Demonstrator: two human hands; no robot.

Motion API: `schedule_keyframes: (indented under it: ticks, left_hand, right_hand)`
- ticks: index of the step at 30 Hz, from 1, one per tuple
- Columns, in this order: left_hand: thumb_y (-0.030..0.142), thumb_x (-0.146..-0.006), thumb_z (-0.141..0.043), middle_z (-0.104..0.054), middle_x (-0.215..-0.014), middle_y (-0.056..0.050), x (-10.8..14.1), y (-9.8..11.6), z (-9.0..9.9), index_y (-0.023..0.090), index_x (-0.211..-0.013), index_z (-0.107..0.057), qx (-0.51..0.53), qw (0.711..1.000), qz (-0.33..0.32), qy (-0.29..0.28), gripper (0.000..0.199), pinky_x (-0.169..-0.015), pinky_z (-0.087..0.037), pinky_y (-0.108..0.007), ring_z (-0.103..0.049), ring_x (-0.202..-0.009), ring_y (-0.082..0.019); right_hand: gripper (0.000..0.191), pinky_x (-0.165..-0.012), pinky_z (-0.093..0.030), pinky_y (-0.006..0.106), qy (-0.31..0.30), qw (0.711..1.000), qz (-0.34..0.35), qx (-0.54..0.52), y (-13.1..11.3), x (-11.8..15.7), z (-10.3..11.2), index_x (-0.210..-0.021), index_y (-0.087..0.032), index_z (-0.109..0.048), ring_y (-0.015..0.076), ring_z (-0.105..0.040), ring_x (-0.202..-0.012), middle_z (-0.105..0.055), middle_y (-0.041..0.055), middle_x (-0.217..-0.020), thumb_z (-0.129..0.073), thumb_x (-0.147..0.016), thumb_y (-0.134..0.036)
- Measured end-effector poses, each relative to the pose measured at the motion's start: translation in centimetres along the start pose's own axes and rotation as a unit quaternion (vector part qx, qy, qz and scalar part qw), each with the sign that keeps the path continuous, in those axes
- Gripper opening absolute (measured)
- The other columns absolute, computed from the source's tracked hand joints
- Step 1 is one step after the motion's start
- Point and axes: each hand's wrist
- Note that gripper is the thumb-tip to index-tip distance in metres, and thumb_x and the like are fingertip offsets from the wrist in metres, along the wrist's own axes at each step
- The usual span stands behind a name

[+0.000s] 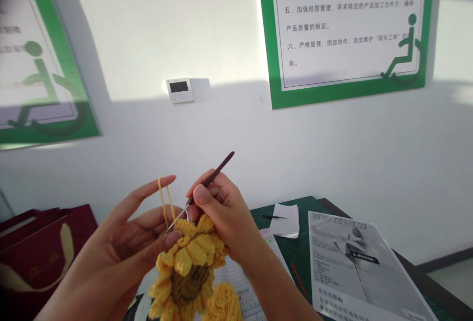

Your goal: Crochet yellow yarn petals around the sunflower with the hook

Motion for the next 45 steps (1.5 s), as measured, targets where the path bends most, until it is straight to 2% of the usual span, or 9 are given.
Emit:
schedule_keyframes:
  ticks: [10,31,35,41,45]
  left_hand:
    - [0.014,-0.074,-0.089,-0.079,-0.091,-0.003,-0.01,0.19,-0.13,0.030,-0.142,-0.051,-0.004,1.000,0.015,-0.015,0.080,-0.075,-0.058,-0.030,-0.071,-0.075,-0.017]
    - [0.011,-0.073,-0.088,-0.077,-0.085,-0.005,-0.13,0.01,-0.46,0.026,-0.141,-0.050,0.009,1.000,-0.005,-0.024,0.080,-0.068,-0.059,-0.032,-0.072,-0.071,-0.021]
    - [0.010,-0.073,-0.088,-0.078,-0.085,-0.003,-0.15,0.09,-0.43,0.027,-0.140,-0.049,0.015,0.999,-0.003,-0.032,0.079,-0.068,-0.059,-0.030,-0.071,-0.070,-0.018]
    - [0.012,-0.072,-0.089,-0.077,-0.085,-0.002,-0.10,0.27,-0.38,0.030,-0.139,-0.050,0.015,0.999,0.004,-0.031,0.079,-0.067,-0.060,-0.032,-0.073,-0.073,-0.021]
    - [0.011,-0.073,-0.089,-0.075,-0.085,-0.002,0.08,0.34,-0.27,0.031,-0.139,-0.050,0.016,0.999,0.004,-0.027,0.079,-0.069,-0.059,-0.030,-0.071,-0.072,-0.019]
  right_hand:
    - [0.029,-0.050,-0.041,0.015,0.003,1.000,0.006,0.005,0.00,-0.03,-0.28,-0.088,-0.019,-0.063,0.0054,-0.053,-0.052,-0.063,-0.0046,-0.062,-0.076,-0.091,-0.044]
    - [0.030,-0.050,-0.041,0.016,0.008,1.000,0.009,0.022,-0.05,0.00,-0.39,-0.088,-0.019,-0.063,0.0064,-0.054,-0.051,-0.063,-0.0050,-0.060,-0.077,-0.089,-0.046]
    - [0.028,-0.051,-0.040,0.016,0.005,1.000,0.013,0.020,-0.11,0.07,-0.35,-0.089,-0.019,-0.063,0.0058,-0.054,-0.052,-0.063,-0.0050,-0.061,-0.076,-0.091,-0.044]
    - [0.033,-0.048,-0.039,0.017,0.016,0.999,0.008,0.037,-0.13,0.18,-0.50,-0.088,-0.019,-0.062,0.0072,-0.052,-0.051,-0.062,-0.0047,-0.061,-0.077,-0.089,-0.049]
    - [0.033,-0.049,-0.039,0.018,0.015,0.999,0.012,0.043,0.00,0.24,-0.59,-0.089,-0.019,-0.062,0.0076,-0.054,-0.052,-0.062,-0.0044,-0.062,-0.076,-0.089,-0.050]
Point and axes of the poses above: each hand's wrist, its own x-axis away from the middle knuckle, its own z-axis out of the back of the hand, y = z × x
